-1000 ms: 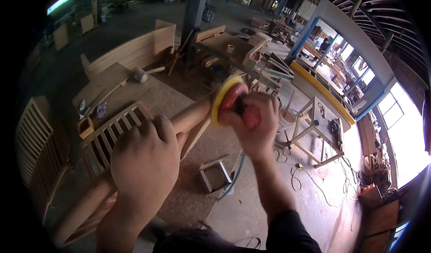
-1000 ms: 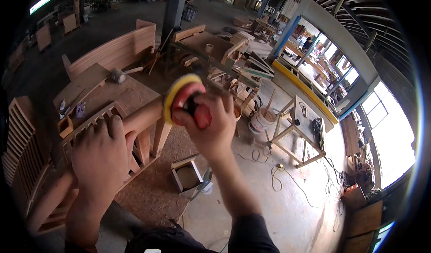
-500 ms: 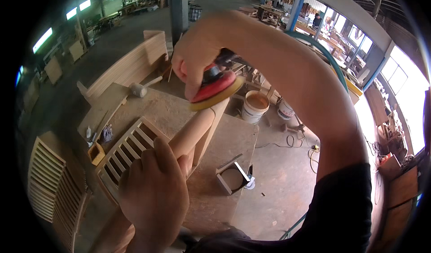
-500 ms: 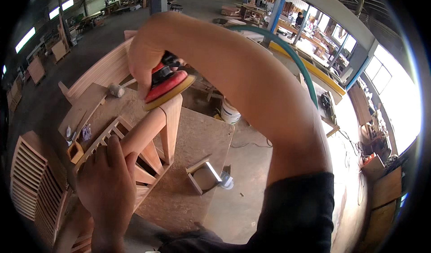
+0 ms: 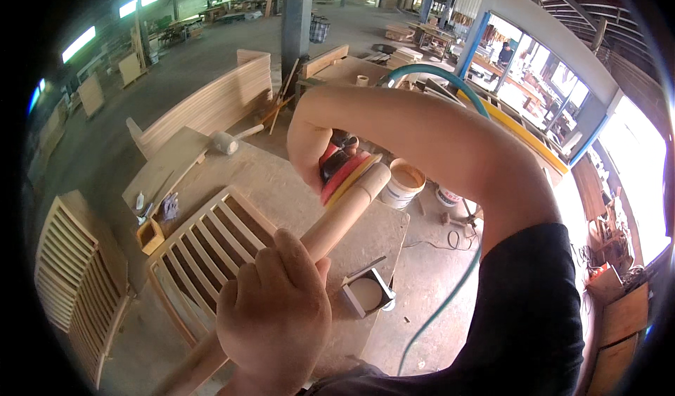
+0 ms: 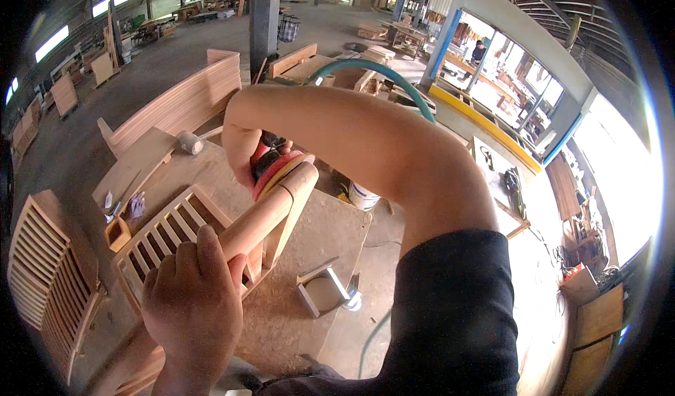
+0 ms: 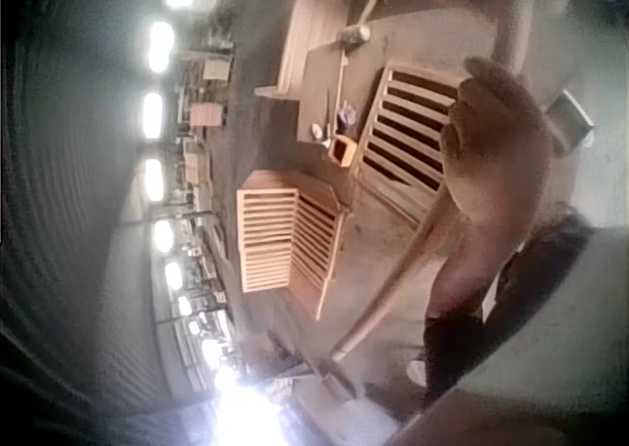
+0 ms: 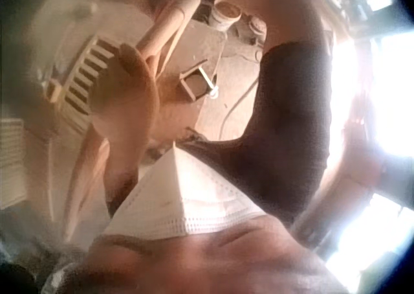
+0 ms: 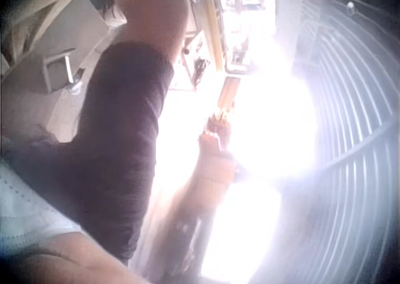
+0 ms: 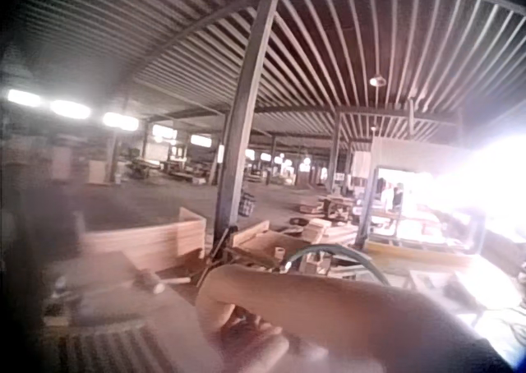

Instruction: The person uses a handheld orbital sander to smooth the edges and surfaces of a wooden chair frame. They rotate the chair to access different sides and then apply a liquid substance from a squeeze bottle onto the wood while continuing to sand.

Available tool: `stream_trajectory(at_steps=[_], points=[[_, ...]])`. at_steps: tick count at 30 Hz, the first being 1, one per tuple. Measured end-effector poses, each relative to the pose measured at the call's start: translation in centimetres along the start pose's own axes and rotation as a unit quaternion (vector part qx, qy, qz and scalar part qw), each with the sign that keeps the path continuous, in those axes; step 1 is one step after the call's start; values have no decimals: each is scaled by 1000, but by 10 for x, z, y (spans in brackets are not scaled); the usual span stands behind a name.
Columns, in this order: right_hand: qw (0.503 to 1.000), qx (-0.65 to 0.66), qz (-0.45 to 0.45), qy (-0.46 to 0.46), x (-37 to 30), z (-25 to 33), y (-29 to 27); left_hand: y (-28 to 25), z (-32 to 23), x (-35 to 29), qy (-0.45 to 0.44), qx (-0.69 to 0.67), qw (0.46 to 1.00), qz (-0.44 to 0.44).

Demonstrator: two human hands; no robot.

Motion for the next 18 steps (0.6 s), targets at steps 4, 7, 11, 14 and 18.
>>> stream_trajectory(at_steps=[4, 7, 11, 14, 18], points=[[997, 15, -81, -6, -16, -12, -11, -2, -2, 2, 36, 34, 998, -29], [981, 31, -187, -28, -53, -14, -16, -2, -1, 4, 43, 47, 997, -42], [904, 51, -413, -99, -118, -19, -3, -5, 2, 2, 28, 43, 998, -45], [819, 94, -564, -56, -144, -43, 25, -2, 0, 2, 31, 40, 998, -37], [667, 142, -731, -31, -179, -46, 78, -3, 1, -1, 22, 55, 998, -29]])
Point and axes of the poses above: each hand's wrist, its own x-axis towards the middle knuckle, its own y-axis out of the palm, z = x × y, the point moved 10 cm from there along x, towards the middle knuckle, and after that the axes turned 10 degrees about y, right-handed, at the moved point
